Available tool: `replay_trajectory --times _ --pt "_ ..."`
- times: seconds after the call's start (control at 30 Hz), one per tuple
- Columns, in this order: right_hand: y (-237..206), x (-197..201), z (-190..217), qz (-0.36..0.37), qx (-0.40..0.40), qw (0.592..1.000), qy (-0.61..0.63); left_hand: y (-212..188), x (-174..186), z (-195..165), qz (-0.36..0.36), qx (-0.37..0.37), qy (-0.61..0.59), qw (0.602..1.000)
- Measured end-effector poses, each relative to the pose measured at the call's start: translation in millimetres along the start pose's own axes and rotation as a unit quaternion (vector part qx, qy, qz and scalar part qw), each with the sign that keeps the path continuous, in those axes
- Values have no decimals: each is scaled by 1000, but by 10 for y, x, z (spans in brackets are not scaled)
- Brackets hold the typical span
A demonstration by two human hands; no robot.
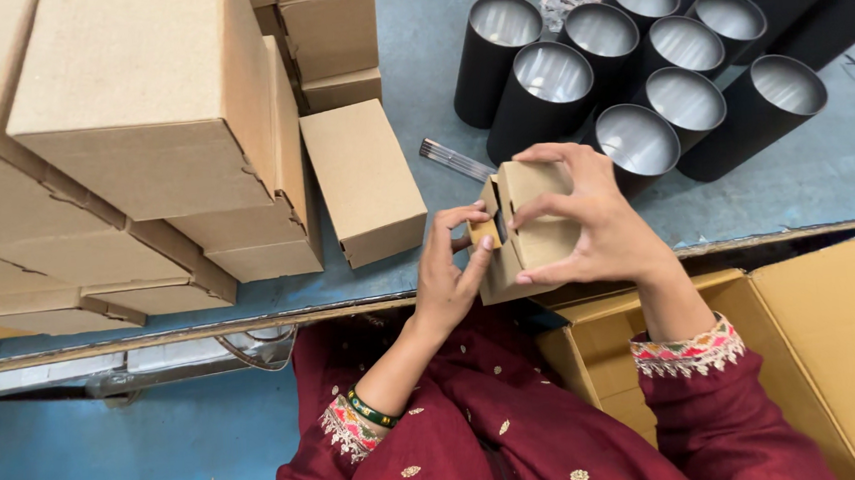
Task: The person packs small plastic-wrapped items into small cardboard boxes, closes them, and places them into a larger shipping carton. The person then repeatedly picks up black cylindrical containers and rubs their bottoms with a clear plastic strip, placing them back on the table.
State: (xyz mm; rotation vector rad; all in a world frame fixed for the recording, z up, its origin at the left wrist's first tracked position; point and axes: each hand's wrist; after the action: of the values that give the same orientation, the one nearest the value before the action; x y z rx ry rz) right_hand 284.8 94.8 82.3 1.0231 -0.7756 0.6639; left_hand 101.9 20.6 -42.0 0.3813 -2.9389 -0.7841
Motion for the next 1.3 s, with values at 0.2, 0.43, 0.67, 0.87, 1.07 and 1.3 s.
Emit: replay_trajectory --times 0.2,0.43,0.67,0.87,1.07,1.3 --pt "-32 25 -1 -37 -13 999 28 -9 -35 13 -8 16 -22 1000" --pt "-192 -57 -170 -58 -30 997 47 8 -53 25 -14 37 -31 999" --pt "-239 1 -311 -73 -67 987 123 -26 -74 42 -2 26 -32 999" --pt "-91 135 -76 97 19 993 -63 -4 -85 130 4 80 -83 993" --pt "110 80 -46 98 1 994 -46 45 -73 125 3 85 -118 989" --pt "2 25 -110 5 11 1000 -22 44 -67 170 2 99 -119 988"
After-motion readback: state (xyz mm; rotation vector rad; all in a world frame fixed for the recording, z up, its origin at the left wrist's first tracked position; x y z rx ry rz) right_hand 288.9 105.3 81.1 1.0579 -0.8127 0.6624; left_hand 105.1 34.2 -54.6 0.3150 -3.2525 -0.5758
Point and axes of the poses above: each hand's wrist, its own y-axis towards the middle knuckle, its own x-axis out of the back of the hand, z = x × y, and after that the axes turned 2 degrees about x, right-handed
